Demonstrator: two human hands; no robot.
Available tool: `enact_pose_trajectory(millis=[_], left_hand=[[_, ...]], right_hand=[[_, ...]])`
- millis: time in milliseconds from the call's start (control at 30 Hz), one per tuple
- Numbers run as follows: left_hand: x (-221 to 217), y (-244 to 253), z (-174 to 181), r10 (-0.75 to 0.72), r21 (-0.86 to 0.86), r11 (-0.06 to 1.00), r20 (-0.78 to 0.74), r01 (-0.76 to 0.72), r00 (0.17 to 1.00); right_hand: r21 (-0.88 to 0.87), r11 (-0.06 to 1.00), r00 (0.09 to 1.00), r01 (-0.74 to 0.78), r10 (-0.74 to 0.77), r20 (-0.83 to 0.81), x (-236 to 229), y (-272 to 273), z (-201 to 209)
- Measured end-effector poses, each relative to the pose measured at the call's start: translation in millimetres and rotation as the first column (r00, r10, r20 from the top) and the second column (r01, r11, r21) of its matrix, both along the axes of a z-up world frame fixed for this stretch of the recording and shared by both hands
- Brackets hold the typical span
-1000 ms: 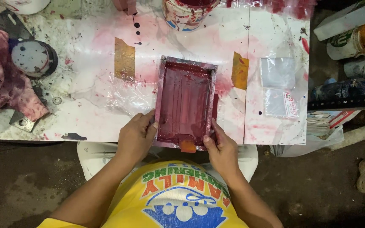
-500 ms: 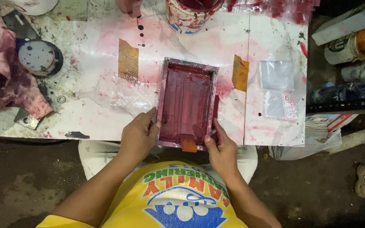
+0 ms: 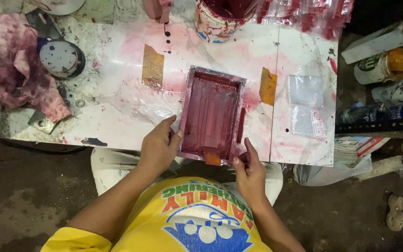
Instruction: The person spreads a thick red substance inside a rectangular tray using a small tool. They repeatedly smooth the surface and scrape the sides to ensure even coverage.
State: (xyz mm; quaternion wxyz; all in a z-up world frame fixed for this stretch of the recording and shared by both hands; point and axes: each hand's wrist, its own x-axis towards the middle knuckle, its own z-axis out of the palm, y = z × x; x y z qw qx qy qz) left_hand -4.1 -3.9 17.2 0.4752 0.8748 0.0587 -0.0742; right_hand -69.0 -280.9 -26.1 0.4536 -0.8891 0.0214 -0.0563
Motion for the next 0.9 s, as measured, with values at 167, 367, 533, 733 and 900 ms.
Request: enact_pose_trajectory(millis=[167,367,533,733,900], left_hand=[[-13.8,4.7,-16.7,0.130,-0.155,0.982,0.114,-0.111,0.985],[-35.0,20.8,-33.0,0.041,0.023,0.998,0.446,-0.057,0.894],[-41.7,29.1,-44.0,-0.145,0.181,0.982,0.559,0.051,0.817],[-43.0,27.5,-36.4,-0.143,0.143,0.986,0.513,0.079,0.846],[-43.9,26.1,-43.6,-0.288,0.293,0.939,0.384,0.180,0.877]], right_hand=[[0.041,0.999,0.998,0.029,-0.031,0.050,-6.6,-0.7,1.6],[0.020,1.000,0.993,0.006,-0.008,0.120,-12.5,-8.8,-5.3],[-0.037,0.994,0.980,-0.101,0.106,0.166,-10.0,-14.5,-10.9],[-0.097,0.984,0.968,-0.147,0.163,0.190,-3.8,-12.2,-7.6],[-0.170,0.965,0.977,-0.199,0.209,0.037,-5.2,-19.7,-12.5]])
